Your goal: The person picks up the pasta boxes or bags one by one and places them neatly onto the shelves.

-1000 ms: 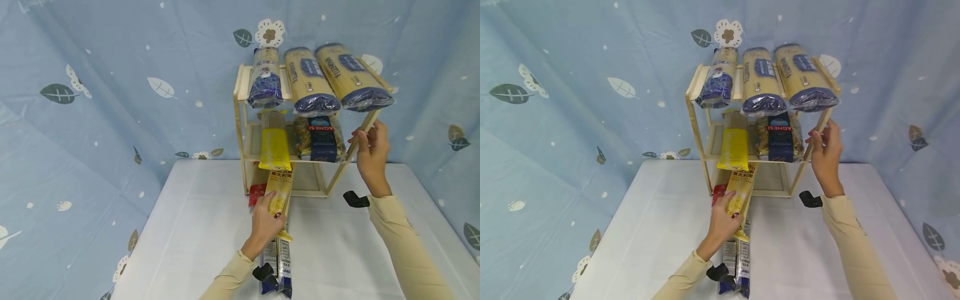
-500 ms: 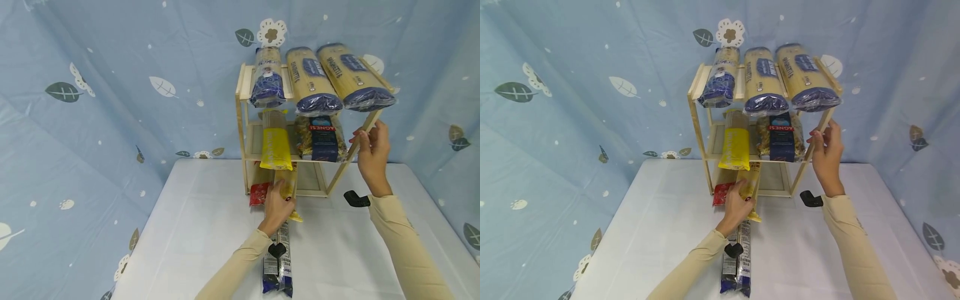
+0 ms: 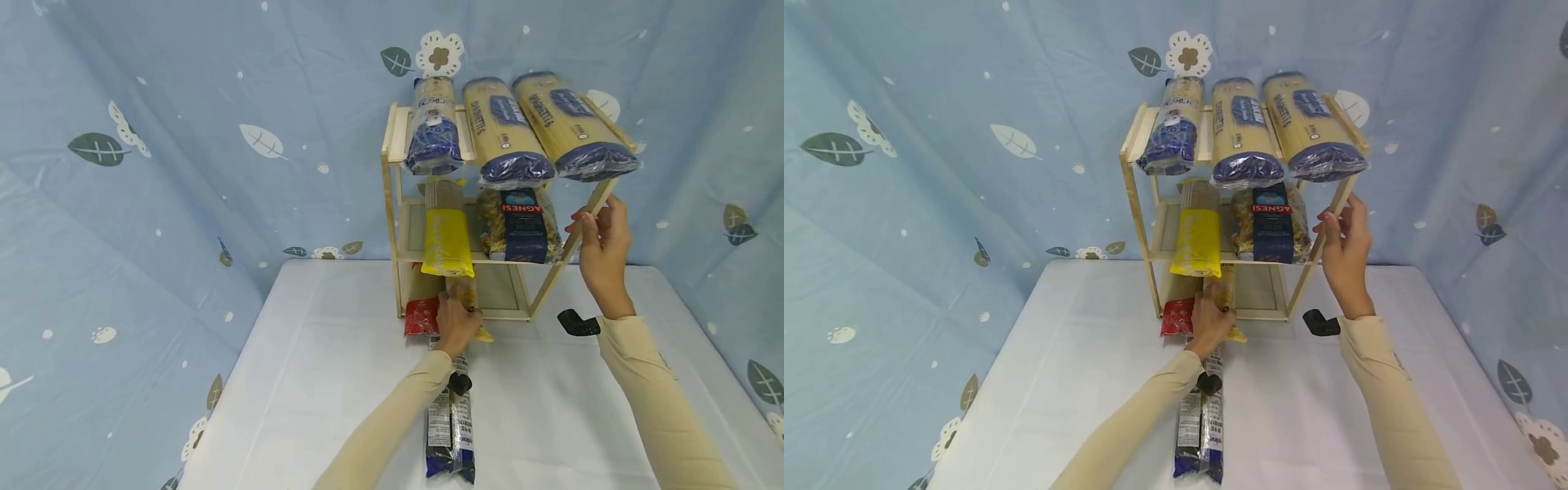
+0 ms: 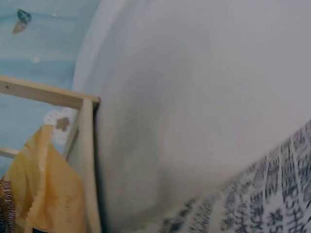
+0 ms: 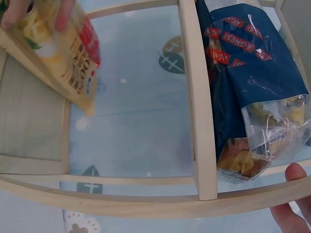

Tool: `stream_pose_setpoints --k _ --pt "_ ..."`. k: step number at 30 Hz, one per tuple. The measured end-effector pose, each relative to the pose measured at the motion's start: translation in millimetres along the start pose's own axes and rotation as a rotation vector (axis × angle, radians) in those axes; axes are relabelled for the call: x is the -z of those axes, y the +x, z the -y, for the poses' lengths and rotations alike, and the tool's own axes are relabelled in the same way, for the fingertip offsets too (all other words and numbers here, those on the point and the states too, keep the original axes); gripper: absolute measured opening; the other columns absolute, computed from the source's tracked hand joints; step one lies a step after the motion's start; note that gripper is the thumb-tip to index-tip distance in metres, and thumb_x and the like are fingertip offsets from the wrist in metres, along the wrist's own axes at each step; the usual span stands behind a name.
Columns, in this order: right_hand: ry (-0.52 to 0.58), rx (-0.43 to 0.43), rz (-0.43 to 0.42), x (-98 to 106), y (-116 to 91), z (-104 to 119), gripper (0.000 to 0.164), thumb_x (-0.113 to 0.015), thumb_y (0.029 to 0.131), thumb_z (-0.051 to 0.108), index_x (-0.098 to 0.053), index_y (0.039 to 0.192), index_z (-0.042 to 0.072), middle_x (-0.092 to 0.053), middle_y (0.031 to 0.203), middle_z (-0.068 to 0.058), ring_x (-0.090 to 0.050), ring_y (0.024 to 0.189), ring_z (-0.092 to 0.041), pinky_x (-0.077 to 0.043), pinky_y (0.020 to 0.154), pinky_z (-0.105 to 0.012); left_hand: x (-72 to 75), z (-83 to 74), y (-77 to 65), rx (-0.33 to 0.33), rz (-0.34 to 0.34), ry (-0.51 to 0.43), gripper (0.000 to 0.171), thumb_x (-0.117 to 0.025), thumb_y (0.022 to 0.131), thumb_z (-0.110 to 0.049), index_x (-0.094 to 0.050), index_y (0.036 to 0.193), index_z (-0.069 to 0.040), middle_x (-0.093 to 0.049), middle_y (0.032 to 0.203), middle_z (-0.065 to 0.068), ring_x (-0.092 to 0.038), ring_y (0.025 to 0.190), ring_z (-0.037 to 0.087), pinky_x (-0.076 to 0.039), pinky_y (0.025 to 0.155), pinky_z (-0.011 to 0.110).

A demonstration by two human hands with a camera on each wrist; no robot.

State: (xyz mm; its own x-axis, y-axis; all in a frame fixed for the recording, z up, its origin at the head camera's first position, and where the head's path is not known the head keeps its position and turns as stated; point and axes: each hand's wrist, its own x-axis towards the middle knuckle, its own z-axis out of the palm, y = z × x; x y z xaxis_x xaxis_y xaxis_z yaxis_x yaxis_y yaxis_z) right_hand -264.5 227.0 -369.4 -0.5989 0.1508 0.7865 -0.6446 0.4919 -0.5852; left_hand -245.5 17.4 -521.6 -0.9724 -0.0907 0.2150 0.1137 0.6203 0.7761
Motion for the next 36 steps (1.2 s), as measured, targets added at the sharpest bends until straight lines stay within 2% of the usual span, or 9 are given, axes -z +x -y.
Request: stream_pose_setpoints --k 5,9,12,17,21,25,28,33,36 --pt "0.003 -0.004 -0.005 -1 -1 0 0.036 -0.042 0.101 0.009 -0.043 0.137 0.015 -0.058 0.091 -0.009 -0.056 0.073 -0.006 -0.044 0.07 -0.018 -8.3 7.7 5.7 0.016 0.025 0.031 0.057 -0.066 0.078 -0.015 -0.049 0.133 -0.011 -0.05 0.109 0.011 -0.053 0.085 0.021 -0.048 0.072 0.038" --pt "0.012 0.003 -0.005 0 0 0 0.036 -0.041 0.102 0.008 -0.043 0.137 0.014 -0.058 0.091 -0.005 -0.057 0.074 -0.007 -0.044 0.07 -0.019 -14.1 7.3 10.6 0.007 0.046 0.04 0.054 -0.065 0.077 -0.012 -0.051 0.129 -0.011 -0.049 0.109 0.011 -0.05 0.086 0.019 -0.048 0.071 0.036" --pt "0.015 0.005 -0.01 -1 2 1 0.036 -0.041 0.101 0.007 -0.043 0.137 0.013 -0.058 0.092 -0.004 -0.057 0.073 -0.006 -0.044 0.069 -0.019 -17.3 3.8 13.8 0.004 0.055 0.045 0.051 -0.067 0.076 -0.012 -0.052 0.125 -0.011 -0.047 0.112 0.011 -0.05 0.091 0.02 -0.049 0.075 0.035" --pt "0.036 0.009 -0.011 -2 2 -1 0.035 -0.043 0.101 0.009 -0.044 0.136 0.012 -0.057 0.091 -0.016 -0.056 0.073 -0.008 -0.044 0.07 -0.019 -20.5 4.5 12.3 0.03 0.103 0.018 0.056 -0.065 0.08 -0.015 -0.049 0.134 -0.011 -0.038 0.133 0.019 -0.05 0.108 0.028 -0.046 0.091 0.043" --pt "0.041 0.018 -0.008 -2 2 -3 0.036 -0.042 0.101 0.008 -0.043 0.137 0.012 -0.057 0.091 -0.018 -0.056 0.074 -0.009 -0.043 0.07 -0.02 -19.2 8.3 11.9 0.019 0.149 -0.017 0.055 -0.06 0.082 -0.015 -0.047 0.135 -0.009 -0.028 0.142 0.019 -0.042 0.118 0.029 -0.042 0.097 0.044" --pt "0.019 0.028 -0.008 -2 4 -2 0.036 -0.042 0.101 0.01 -0.043 0.138 0.014 -0.057 0.091 -0.018 -0.056 0.074 -0.007 -0.043 0.07 -0.019 -17.6 9.8 18.0 -0.037 0.105 -0.026 0.046 -0.06 0.079 -0.009 -0.053 0.124 -0.005 -0.024 0.142 0.02 -0.033 0.12 0.028 -0.043 0.094 0.038" --pt "0.002 0.032 0.002 -3 5 -3 0.037 -0.042 0.101 0.009 -0.043 0.138 0.015 -0.057 0.091 -0.018 -0.056 0.074 -0.007 -0.043 0.07 -0.019 -18.6 9.2 20.8 -0.047 0.064 -0.02 0.042 -0.062 0.079 -0.006 -0.056 0.121 -0.003 -0.023 0.143 0.022 -0.03 0.122 0.031 -0.041 0.096 0.039" --pt "-0.005 0.017 0.01 -2 3 -4 0.038 -0.041 0.101 0.007 -0.042 0.138 0.015 -0.057 0.091 -0.015 -0.056 0.074 -0.008 -0.043 0.07 -0.02 -22.8 6.8 17.9 0.009 0.061 -0.001 0.047 -0.062 0.081 -0.004 -0.054 0.127 -0.002 -0.021 0.145 0.021 -0.029 0.125 0.032 -0.041 0.099 0.041" --pt "-0.004 0.003 0.0 -1 1 -3 0.037 -0.041 0.102 0.009 -0.042 0.138 0.015 -0.057 0.092 -0.014 -0.056 0.074 -0.008 -0.043 0.07 -0.02 -25.2 5.6 13.1 0.013 0.056 -0.002 0.047 -0.059 0.083 -0.002 -0.053 0.129 -0.001 -0.019 0.146 0.023 -0.028 0.127 0.034 -0.039 0.1 0.044"
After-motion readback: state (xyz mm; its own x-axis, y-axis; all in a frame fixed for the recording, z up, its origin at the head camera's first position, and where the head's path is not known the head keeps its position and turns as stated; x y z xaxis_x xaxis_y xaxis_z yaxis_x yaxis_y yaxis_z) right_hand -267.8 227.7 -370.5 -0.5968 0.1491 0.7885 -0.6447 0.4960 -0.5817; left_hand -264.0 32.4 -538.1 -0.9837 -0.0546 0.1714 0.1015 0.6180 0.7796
